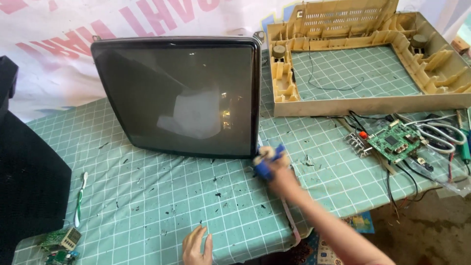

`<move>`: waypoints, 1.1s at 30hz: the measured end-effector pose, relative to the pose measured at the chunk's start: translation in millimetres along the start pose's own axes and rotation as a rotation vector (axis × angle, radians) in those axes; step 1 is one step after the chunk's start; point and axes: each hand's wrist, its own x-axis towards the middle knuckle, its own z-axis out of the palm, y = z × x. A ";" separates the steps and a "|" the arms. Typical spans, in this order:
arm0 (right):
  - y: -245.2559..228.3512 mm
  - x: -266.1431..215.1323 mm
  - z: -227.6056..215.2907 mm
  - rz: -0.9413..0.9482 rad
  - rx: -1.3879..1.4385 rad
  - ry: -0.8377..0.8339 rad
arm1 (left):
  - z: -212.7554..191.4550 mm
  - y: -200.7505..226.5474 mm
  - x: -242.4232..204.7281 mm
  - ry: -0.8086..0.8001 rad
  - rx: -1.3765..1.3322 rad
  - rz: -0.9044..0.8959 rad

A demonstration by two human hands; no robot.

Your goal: Disassembling a CRT television by removing the back cover, the tube, and internal electronic components.

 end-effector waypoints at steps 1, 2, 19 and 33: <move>26.0 0.4 19.5 0.004 0.003 0.001 | 1.0 1.7 1.4 -0.005 0.002 0.001; 51.7 0.4 39.1 -0.180 -0.175 -0.086 | 1.7 3.6 2.8 0.029 0.000 0.072; 20.4 -58.0 -56.5 0.375 -0.096 0.371 | 9.3 3.4 9.8 0.075 -0.065 0.161; 115.2 5.4 -67.1 -0.405 -0.241 0.508 | -11.8 20.5 14.5 -0.062 0.007 -0.080</move>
